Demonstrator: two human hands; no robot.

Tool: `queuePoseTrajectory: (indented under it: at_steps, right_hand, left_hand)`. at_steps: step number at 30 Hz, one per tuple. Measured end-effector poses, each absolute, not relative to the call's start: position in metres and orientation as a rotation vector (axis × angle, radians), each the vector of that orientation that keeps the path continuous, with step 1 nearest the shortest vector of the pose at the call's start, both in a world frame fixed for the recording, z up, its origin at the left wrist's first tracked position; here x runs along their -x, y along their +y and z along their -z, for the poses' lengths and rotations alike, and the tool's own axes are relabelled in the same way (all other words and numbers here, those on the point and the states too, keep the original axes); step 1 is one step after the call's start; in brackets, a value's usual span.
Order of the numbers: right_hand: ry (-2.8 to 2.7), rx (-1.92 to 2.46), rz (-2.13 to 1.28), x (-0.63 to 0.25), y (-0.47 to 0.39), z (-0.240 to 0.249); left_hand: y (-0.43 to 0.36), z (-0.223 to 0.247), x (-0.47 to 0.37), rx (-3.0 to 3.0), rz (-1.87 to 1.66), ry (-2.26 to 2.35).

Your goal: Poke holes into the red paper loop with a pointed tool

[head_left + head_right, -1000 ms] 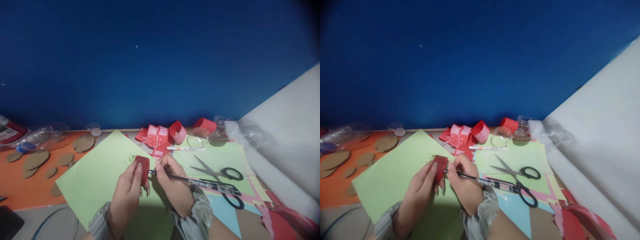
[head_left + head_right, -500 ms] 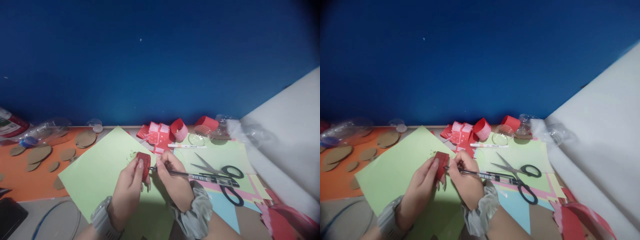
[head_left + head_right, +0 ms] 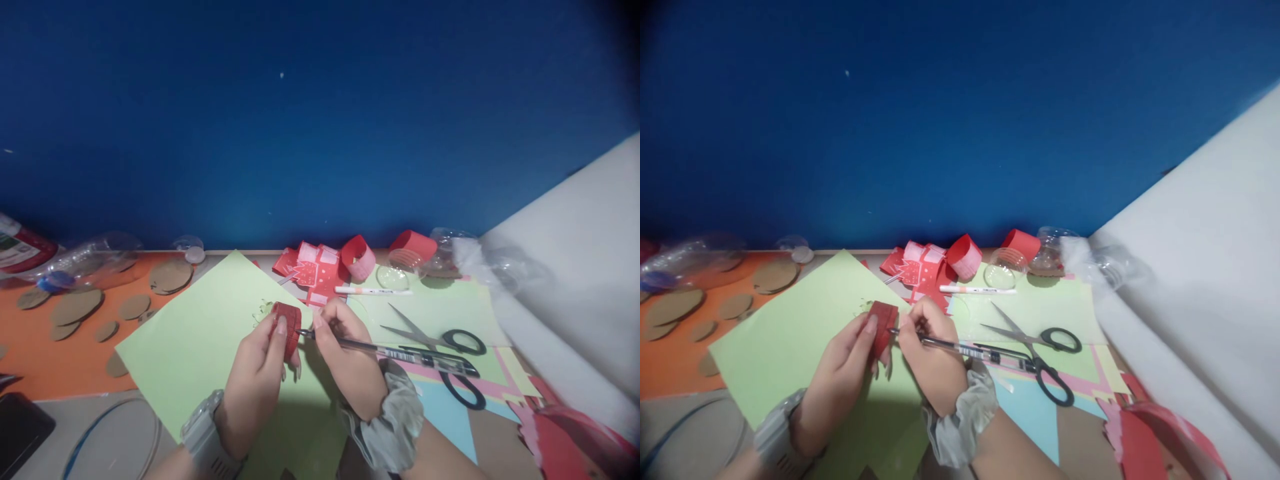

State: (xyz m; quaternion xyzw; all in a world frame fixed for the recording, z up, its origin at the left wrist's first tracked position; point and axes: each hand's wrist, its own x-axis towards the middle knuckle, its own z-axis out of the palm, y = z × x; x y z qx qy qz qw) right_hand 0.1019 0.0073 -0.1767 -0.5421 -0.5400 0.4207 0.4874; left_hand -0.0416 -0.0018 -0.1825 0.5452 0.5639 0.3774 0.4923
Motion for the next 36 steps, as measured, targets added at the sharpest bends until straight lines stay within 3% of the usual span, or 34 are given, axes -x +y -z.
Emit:
queuePoseTrajectory:
  at_steps: [36]
  right_hand:
    - [-1.372, 1.301, -1.003, -0.1014, 0.0065, 0.1800]
  left_hand:
    - [-0.0009, 0.1813, 0.0411, -1.319, -0.935, 1.376]
